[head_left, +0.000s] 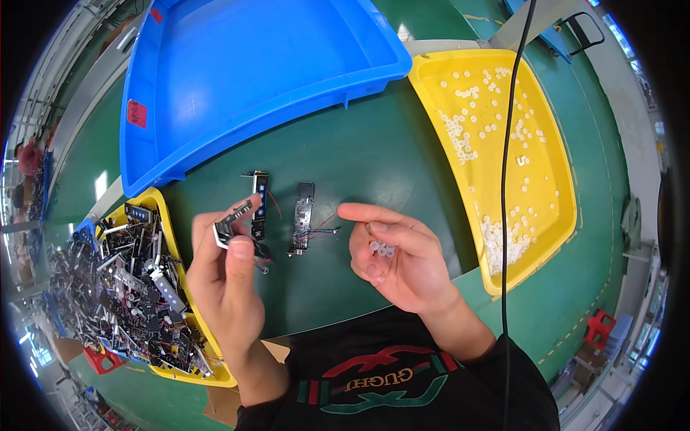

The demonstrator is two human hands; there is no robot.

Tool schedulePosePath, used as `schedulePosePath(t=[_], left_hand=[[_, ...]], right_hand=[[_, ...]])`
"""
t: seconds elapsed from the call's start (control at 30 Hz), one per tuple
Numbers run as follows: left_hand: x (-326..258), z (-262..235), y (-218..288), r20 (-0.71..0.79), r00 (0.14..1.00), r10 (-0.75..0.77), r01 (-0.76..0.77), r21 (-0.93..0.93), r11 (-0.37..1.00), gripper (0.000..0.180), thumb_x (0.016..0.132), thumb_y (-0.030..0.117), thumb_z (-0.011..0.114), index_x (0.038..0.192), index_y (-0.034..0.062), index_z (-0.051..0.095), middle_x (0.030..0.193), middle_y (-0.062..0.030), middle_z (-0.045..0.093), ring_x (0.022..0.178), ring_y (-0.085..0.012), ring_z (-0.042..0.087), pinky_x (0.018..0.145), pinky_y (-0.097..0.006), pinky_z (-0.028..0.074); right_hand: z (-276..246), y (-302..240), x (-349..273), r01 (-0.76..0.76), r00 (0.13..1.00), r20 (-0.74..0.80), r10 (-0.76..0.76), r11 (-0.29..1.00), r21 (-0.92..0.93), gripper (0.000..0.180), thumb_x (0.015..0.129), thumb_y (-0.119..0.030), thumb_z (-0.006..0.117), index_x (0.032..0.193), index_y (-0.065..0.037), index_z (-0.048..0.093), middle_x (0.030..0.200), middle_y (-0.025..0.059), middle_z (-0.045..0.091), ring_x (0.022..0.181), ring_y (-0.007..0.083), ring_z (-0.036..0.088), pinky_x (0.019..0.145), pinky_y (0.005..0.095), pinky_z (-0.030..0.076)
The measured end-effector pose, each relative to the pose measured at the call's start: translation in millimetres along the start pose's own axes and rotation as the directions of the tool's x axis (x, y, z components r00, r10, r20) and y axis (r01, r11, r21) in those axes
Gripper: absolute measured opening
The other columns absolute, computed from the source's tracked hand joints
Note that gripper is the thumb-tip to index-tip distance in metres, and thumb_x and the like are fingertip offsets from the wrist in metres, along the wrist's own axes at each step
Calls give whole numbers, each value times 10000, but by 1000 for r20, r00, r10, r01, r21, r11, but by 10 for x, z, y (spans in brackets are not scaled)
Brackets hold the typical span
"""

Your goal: The person repeatedly picks small white plastic pieces from a yellow tray and attaches them to small electronic circuit boards taken from a blue tray. After attaching each piece, the person places the board into a yellow bin. The process continues throughout the clip with multiple boards being handled one at a time.

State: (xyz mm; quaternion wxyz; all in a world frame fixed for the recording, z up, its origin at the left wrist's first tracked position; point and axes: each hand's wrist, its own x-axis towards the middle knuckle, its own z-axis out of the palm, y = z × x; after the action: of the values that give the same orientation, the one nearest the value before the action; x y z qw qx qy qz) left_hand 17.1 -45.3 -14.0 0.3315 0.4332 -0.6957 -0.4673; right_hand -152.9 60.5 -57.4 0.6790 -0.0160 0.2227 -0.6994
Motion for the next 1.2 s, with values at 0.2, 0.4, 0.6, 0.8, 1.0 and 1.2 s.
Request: schedulePosePath(t=[0.2, 0.4, 0.6, 0.8, 1.0, 1.2], left_hand=[[31, 141, -64, 143, 987, -76, 148, -603, 784, 429, 893, 251, 596, 1170, -62, 502, 795, -86, 565, 688, -146, 581, 610, -277, 492], [1, 248, -141, 191, 967, -167, 253, -750, 612, 320, 910, 211, 578, 1123, -18, 508, 794, -87, 549, 642, -179, 615, 513, -267, 518], [-27, 211, -226, 211, 976, -59, 205, -788, 580, 406, 954, 383, 480, 1121, 14, 456, 774, -49, 458, 514, -108, 476, 358, -208, 341], [-23, 246, -204, 219, 967, -133, 255, -802, 539, 454, 971, 432, 406, 1155, 19, 456, 712, -28, 421, 467, -86, 373, 365, -195, 258], [-27, 219, -134, 240, 957, -165, 290, -824, 486, 455, 942, 295, 469, 1282, 3, 393, 713, -46, 451, 541, -107, 422, 442, -228, 351], [-73, 178, 61, 112, 974, -197, 210, -771, 601, 624, 851, 96, 591, 1381, -10, 280, 805, -65, 490, 670, -145, 503, 585, -266, 452]], right_hand=[[-47, -5, -21, -12, 996, 90, 16, 999, -48, 256, 956, -147, 502, 1133, 23, 573, 791, 107, 607, 573, 109, 470, 507, 224, 372], [-3, 25, -24, 111, 991, 86, -99, 983, -146, 163, 919, -91, 558, 1012, 32, 610, 840, 132, 647, 542, 88, 460, 481, 211, 363], [53, 31, -70, 108, 987, 138, -84, 979, -172, 190, 888, -23, 572, 1062, 45, 609, 819, 153, 648, 527, 88, 474, 467, 204, 377], [106, 118, -68, 67, 997, 63, -52, 963, -260, 156, 864, 1, 599, 1013, 43, 617, 814, 160, 664, 535, 82, 507, 460, 202, 390], [161, 118, -93, 64, 997, -18, -79, 906, -419, 140, 846, 13, 620, 984, 39, 623, 844, 177, 673, 534, 76, 527, 447, 194, 395], [62, 102, -104, 46, 999, 16, -43, 960, -278, 140, 838, 10, 634, 976, 32, 626, 834, 176, 677, 470, 68, 502, 396, 188, 365]])
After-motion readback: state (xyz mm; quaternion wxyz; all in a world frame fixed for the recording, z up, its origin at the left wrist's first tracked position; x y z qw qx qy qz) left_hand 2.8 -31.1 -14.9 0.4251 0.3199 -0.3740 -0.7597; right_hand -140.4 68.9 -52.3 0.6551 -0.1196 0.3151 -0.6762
